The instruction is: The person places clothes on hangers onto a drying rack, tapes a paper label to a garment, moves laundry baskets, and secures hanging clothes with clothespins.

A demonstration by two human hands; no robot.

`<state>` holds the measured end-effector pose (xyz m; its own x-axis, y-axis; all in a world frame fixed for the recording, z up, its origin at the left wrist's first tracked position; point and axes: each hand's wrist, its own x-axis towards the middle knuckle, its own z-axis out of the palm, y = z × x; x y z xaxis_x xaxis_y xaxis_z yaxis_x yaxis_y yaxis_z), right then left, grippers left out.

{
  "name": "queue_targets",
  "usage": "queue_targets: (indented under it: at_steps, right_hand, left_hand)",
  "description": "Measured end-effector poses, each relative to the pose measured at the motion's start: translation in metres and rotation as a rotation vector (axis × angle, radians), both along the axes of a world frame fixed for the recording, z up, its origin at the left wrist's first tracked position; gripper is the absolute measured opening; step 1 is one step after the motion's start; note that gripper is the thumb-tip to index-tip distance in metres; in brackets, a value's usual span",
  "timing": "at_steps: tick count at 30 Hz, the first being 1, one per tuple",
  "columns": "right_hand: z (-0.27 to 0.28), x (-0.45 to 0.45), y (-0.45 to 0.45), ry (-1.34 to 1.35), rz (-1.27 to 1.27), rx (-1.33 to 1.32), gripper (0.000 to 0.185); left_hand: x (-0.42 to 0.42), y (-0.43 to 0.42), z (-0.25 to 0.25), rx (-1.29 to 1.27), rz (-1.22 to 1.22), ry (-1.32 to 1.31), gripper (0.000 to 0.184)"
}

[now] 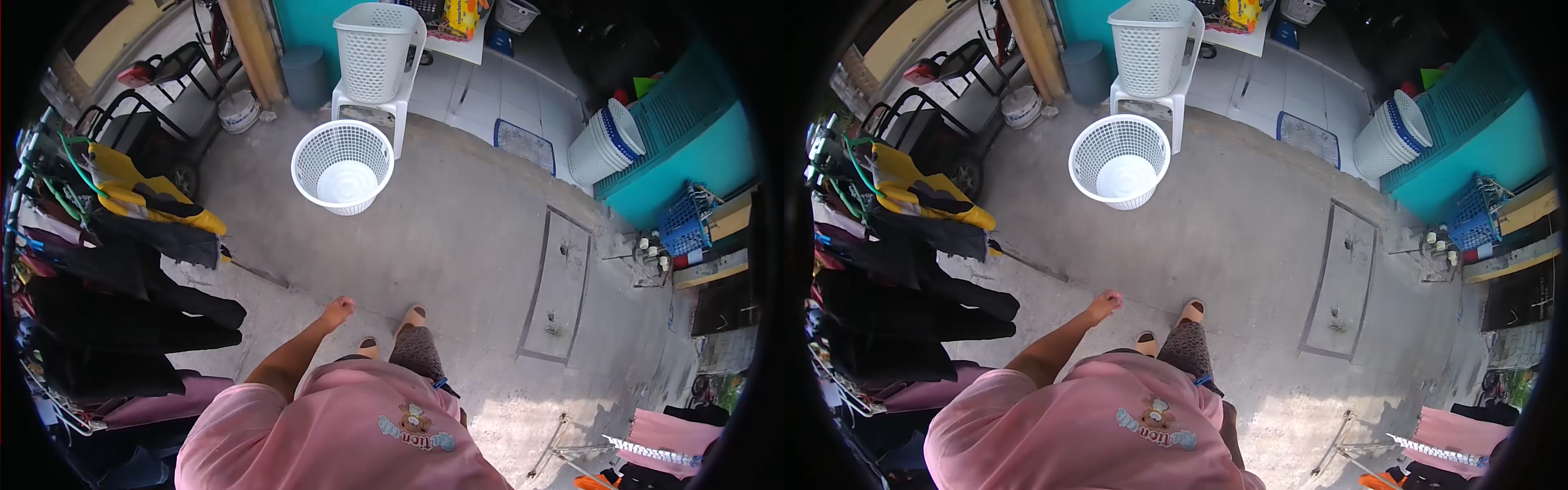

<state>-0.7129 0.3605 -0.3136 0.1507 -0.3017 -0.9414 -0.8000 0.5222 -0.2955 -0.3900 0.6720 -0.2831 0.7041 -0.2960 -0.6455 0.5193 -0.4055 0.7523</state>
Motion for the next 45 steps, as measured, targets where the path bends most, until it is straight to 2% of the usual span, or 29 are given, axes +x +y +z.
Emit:
queue_targets:
  at_steps: [1, 3, 5, 8, 10, 11, 13, 16, 19, 23, 27, 29, 30, 32, 33, 35, 36, 43, 45]
  right_hand:
    - [-0.002, 0.018, -0.013, 0.011, 0.005, -0.008, 0.027]
    - [-0.002, 0.047, -0.041, 0.039, 0.012, -0.024, 0.026]
    - [-0.005, 0.095, -0.080, 0.044, 0.030, -0.047, 0.026]
    - [0.002, 0.180, -0.143, 0.012, 0.059, -0.080, 0.024]
    - [0.014, 0.267, -0.184, -0.137, 0.114, -0.175, 0.020]
    - [0.024, 0.310, -0.197, -0.244, 0.171, -0.250, 0.018]
    - [0.040, 0.392, -0.218, -0.392, 0.267, -0.319, 0.018]
    - [0.059, 0.486, -0.223, -0.442, 0.410, -0.350, 0.021]
    - [0.063, 0.553, -0.204, -0.462, 0.481, -0.300, 0.023]
    - [0.057, 0.593, -0.157, -0.431, 0.518, -0.112, 0.025]
    - [0.044, 0.609, -0.116, -0.341, 0.426, 0.068, 0.032]
    - [0.038, 0.615, -0.099, -0.296, 0.373, 0.248, 0.045]
    - [0.037, 0.624, -0.090, -0.280, 0.366, 0.251, 0.045]
    - [0.034, 0.638, -0.071, -0.248, 0.278, 0.289, 0.063]
    - [0.027, 0.648, -0.062, -0.227, 0.270, 0.292, 0.063]
    - [0.009, 0.670, -0.042, -0.206, 0.238, 0.286, 0.075]
    - [-0.007, 0.678, -0.038, -0.234, 0.227, 0.374, 0.085]
    - [-0.122, 0.738, 0.008, -0.094, 0.169, 0.296, 0.087]
    - [-0.156, 0.744, 0.016, -0.008, 0.178, 0.195, 0.079]
  left_hand:
    - [0.009, -0.011, -0.002, -0.003, 0.006, -0.004, 0.024]
    - [0.016, -0.033, -0.008, 0.060, -0.168, -0.138, 0.024]
    - [0.026, -0.054, 0.001, 0.185, -0.434, -0.429, 0.025]
    - [0.040, -0.074, 0.026, 0.179, -0.508, -0.417, 0.030]
    - [0.062, -0.091, 0.051, 0.368, -0.891, -0.377, 0.034]
    - [0.069, -0.099, 0.040, 0.544, -0.691, -0.197, 0.036]
    - [0.079, -0.110, 0.039, 0.608, -0.594, -0.294, 0.035]
    - [0.100, -0.121, 0.055, 0.621, -0.588, -0.275, 0.034]
    - [0.116, -0.118, 0.048, 0.577, -0.565, -0.275, 0.036]
    - [0.149, -0.107, 0.034, 0.488, -0.516, -0.098, 0.040]
    - [0.208, -0.090, 0.034, 0.484, -0.610, 0.002, 0.050]
    - [0.220, -0.076, 0.038, 0.508, -0.629, 0.081, 0.054]
    - [0.225, -0.068, 0.037, 0.497, -0.632, 0.084, 0.057]
    - [0.231, -0.058, 0.036, 0.502, -0.661, 0.106, 0.060]
    - [0.235, -0.058, 0.038, 0.496, -0.672, 0.127, 0.060]
    - [0.240, -0.058, 0.046, 0.571, -0.668, 0.085, 0.062]
    - [0.241, -0.057, 0.047, 0.569, -0.636, 0.077, 0.062]
    - [0.233, -0.067, 0.058, 0.639, -0.510, 0.001, 0.056]
    - [0.232, -0.071, 0.059, 0.649, -0.488, 0.027, 0.054]
